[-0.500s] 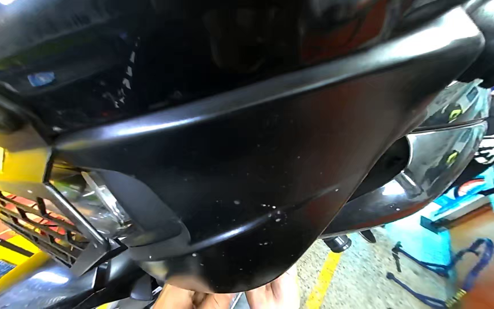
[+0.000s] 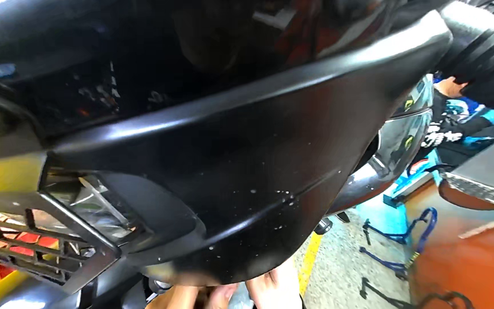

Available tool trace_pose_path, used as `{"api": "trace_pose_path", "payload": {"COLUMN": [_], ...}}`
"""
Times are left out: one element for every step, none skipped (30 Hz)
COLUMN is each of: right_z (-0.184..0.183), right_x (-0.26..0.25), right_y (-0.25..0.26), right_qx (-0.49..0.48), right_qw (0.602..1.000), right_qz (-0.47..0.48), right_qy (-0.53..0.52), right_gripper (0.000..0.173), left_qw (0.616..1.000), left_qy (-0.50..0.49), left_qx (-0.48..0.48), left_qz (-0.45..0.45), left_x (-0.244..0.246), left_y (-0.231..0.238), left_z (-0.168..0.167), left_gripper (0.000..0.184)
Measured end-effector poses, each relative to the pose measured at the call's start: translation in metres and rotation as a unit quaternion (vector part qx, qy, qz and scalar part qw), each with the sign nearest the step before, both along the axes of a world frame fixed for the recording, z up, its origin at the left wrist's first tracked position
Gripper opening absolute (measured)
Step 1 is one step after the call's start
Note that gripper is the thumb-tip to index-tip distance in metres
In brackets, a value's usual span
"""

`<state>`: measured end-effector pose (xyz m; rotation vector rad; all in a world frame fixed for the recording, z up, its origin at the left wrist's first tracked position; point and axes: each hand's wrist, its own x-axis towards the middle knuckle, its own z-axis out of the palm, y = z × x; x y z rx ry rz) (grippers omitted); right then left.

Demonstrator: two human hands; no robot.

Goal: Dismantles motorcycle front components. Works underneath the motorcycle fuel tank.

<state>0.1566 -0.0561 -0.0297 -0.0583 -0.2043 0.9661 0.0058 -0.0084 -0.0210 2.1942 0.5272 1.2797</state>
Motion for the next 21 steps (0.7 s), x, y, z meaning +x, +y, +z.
{"api": "trace_pose_path", "payload": {"right_z": [0.0, -0.001, -0.003, -0.005, -0.008, -0.01, -0.011, -0.01, -0.008, -0.006, -0.005, -0.004, -0.004, -0.005, -0.005, -0.005, -0.005, -0.005, -0.006, -0.009, -0.011], "right_x": [-0.001, -0.002, -0.003, -0.004, -0.004, -0.004, -0.003, -0.002, -0.002, -0.002, -0.002, -0.003, -0.004, -0.004, -0.005, -0.006, -0.006, -0.005, -0.004, -0.004, -0.004], "right_y": [-0.002, -0.004, -0.005, -0.006, -0.007, -0.007, -0.007, -0.006, -0.005, -0.005, -0.004, -0.004, -0.004, -0.004, -0.006, -0.008, -0.01, -0.012, -0.013, -0.012, -0.01], "right_qx": [-0.002, -0.002, 0.002, 0.006, 0.009, 0.015, 0.025, 0.034, 0.04, 0.04, 0.036, 0.026, 0.009, -0.01, -0.029, -0.043, -0.054, -0.06, -0.058, -0.046, -0.027], "right_qw": [1.0, 1.0, 1.0, 1.0, 1.0, 1.0, 1.0, 0.999, 0.998, 0.998, 0.998, 0.999, 0.999, 0.999, 0.997, 0.996, 0.995, 0.995, 0.995, 0.997, 0.998], "right_qz": [0.0, 0.002, 0.005, 0.008, 0.006, 0.008, 0.017, 0.033, 0.043, 0.047, 0.047, 0.042, 0.031, 0.014, -0.005, -0.015, -0.011, -0.005, 0.001, 0.003, 0.004], "right_qy": [-0.011, -0.016, -0.019, -0.023, -0.024, -0.018, -0.008, 0.003, 0.009, 0.01, 0.008, 0.0, -0.015, -0.04, -0.065, -0.081, -0.087, -0.084, -0.077, -0.067, -0.057], "right_gripper": [0.034, 0.035, 0.034, 0.032, 0.028, 0.025, 0.024, 0.024, 0.025, 0.028, 0.03, 0.032, 0.033, 0.033, 0.034, 0.035, 0.038, 0.042, 0.043, 0.04, 0.035], "left_qw": [0.999, 0.994, 0.987, 0.98, 0.975, 0.977, 0.982, 0.989, 0.993, 0.996, 0.998, 0.999, 1.0, 1.0, 1.0, 1.0, 1.0, 1.0, 1.0, 0.999, 0.998], "left_qy": [-0.005, -0.022, -0.045, -0.063, -0.067, -0.058, -0.041, -0.025, -0.019, -0.02, -0.024, -0.024, -0.018, -0.009, 0.003, 0.011, 0.015, 0.015, 0.014, 0.012, 0.009], "left_qx": [-0.053, -0.103, -0.147, -0.182, -0.199, -0.194, -0.171, -0.135, -0.097, -0.061, -0.029, -0.008, 0.004, 0.007, 0.007, 0.004, 0.0, -0.007, -0.02, -0.037, -0.055], "left_qz": [-0.007, -0.018, -0.037, -0.055, -0.066, -0.071, -0.069, -0.064, -0.06, -0.055, -0.047, -0.034, -0.019, -0.006, 0.004, 0.011, 0.019, 0.022, 0.018, 0.008, -0.005], "left_x": [0.001, 0.002, 0.005, 0.007, 0.009, 0.009, 0.008, 0.007, 0.007, 0.008, 0.008, 0.008, 0.008, 0.009, 0.009, 0.01, 0.012, 0.013, 0.013, 0.012, 0.012], "left_y": [0.001, 0.002, 0.003, 0.003, 0.002, 0.0, -0.001, -0.002, -0.002, -0.001, 0.001, 0.003, 0.003, 0.003, 0.004, 0.005, 0.006, 0.008, 0.01, 0.012, 0.012], "left_z": [0.001, 0.001, 0.0, -0.001, -0.003, -0.005, -0.007, -0.008, -0.009, -0.012, -0.014, -0.015, -0.016, -0.014, -0.013, -0.012, -0.011, -0.011, -0.011, -0.01, -0.009], "left_gripper": [0.034, 0.034, 0.034, 0.034, 0.035, 0.036, 0.037, 0.041, 0.044, 0.043, 0.038, 0.035, 0.034, 0.036, 0.041, 0.046, 0.049, 0.052, 0.054, 0.053, 0.051]}}
